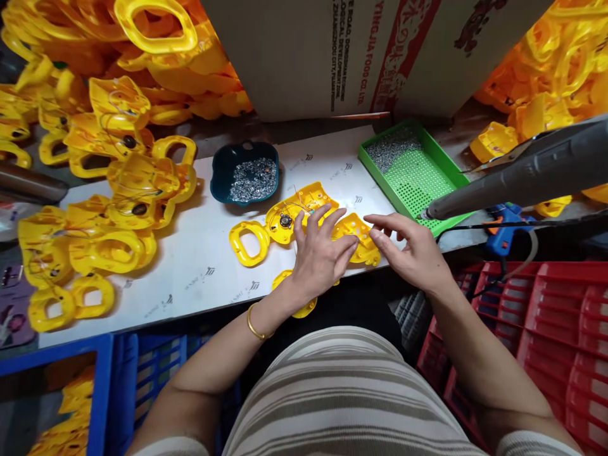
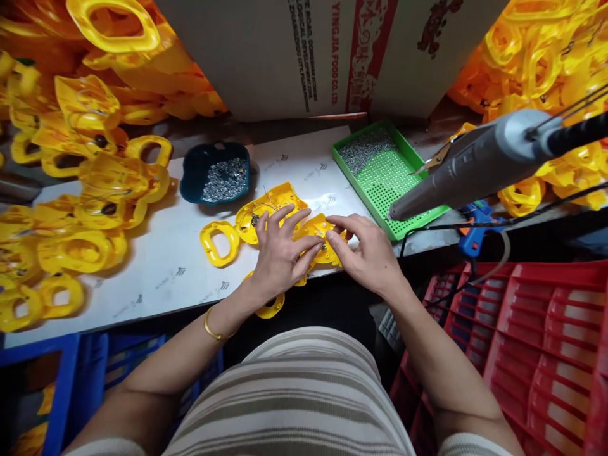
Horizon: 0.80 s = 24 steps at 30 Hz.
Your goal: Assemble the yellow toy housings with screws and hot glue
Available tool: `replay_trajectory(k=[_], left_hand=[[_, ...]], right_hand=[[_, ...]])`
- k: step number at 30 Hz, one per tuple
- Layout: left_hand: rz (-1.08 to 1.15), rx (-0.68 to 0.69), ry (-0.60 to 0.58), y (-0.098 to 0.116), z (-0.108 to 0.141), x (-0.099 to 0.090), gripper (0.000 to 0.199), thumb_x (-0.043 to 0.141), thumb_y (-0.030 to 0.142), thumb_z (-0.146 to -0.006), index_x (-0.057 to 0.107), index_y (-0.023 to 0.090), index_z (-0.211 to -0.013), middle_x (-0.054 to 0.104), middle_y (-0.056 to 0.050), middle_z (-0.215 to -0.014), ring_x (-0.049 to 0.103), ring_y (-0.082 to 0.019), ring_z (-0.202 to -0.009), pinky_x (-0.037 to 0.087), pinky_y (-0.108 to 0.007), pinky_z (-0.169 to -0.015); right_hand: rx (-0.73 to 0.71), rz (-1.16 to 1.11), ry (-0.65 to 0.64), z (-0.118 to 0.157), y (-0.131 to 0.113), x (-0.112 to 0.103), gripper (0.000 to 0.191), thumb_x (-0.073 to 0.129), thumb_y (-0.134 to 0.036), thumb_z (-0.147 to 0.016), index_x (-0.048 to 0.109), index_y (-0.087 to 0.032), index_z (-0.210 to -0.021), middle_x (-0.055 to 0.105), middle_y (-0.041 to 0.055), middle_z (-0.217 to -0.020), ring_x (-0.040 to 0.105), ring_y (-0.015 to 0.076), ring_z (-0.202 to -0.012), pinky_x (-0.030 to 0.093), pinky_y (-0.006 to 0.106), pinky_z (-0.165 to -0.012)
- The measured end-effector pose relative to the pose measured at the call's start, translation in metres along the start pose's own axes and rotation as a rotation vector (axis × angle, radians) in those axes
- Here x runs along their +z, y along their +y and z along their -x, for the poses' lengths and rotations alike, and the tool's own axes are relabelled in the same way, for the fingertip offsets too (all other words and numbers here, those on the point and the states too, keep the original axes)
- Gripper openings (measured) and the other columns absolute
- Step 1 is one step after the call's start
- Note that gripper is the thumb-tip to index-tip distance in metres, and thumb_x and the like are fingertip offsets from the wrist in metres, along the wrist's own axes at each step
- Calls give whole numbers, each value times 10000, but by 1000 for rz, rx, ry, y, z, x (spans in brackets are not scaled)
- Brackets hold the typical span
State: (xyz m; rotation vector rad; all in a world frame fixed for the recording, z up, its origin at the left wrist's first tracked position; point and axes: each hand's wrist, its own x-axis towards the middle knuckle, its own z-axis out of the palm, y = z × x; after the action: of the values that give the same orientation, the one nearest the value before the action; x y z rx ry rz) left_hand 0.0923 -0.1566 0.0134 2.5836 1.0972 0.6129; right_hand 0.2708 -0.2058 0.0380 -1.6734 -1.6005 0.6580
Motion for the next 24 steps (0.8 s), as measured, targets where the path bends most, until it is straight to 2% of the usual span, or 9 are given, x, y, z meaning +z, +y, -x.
replay_trajectory(k=[2,5,11,16,20,22,24], left_hand=[[-35,41,-6,1,0,-2,182,561,329,-910,741,301,-908,517,-39,-1399,360,-312,-1342,137,-602,-1104],[-40,64,-6,1,1,-1,178,559,317,-910,736,301,-927,515,-40,-1402,350,-309,-1352,136,-602,-1111],[215,-115,-18,5,-2,7,203,584,315,-899,714,278,-1051,542,-50,-1363,349,-274,-1339,271,-538,-1119],[315,-182,25,10,-3,12,174,558,326,-922,708,239,-906,542,-50,-1352,335,-253,-1351,278,-501,-1142],[247,-202,31,13,2,12,225,485,332,-953,671,216,-901,445,-71,-1439,302,-257,-1378,249,-517,-1148],[196,-202,33,14,3,12,249,457,328,-960,659,203,-886,407,-84,-1465,268,-271,-1399,211,-546,-1152],[153,-197,33,15,4,13,257,454,322,-957,655,193,-863,383,-93,-1482,236,-291,-1415,172,-578,-1150]], right_hand=[[16,-26,-51,-3,1,0,251,588,-327,-860,700,-210,-1052,721,41,-897,640,174,-815,474,305,-726],[32,-88,-84,-5,4,2,158,618,-312,-842,727,-213,-899,744,24,-877,650,160,-782,474,288,-714],[113,-220,19,-5,9,2,169,661,-345,-811,742,-203,-852,747,14,-799,626,136,-668,481,260,-630],[41,-263,30,-5,8,6,159,674,-337,-817,751,-200,-842,700,30,-787,607,130,-689,483,261,-636],[30,-191,52,-3,13,6,231,606,-386,-865,748,-214,-926,655,56,-866,612,141,-740,476,245,-573],[57,-81,124,-1,21,6,304,520,-403,-911,724,-213,-1032,661,88,-989,636,172,-859,511,270,-653],[94,-16,130,3,31,8,365,455,-417,-938,693,-201,-1112,671,105,-1066,642,202,-971,526,318,-788]])
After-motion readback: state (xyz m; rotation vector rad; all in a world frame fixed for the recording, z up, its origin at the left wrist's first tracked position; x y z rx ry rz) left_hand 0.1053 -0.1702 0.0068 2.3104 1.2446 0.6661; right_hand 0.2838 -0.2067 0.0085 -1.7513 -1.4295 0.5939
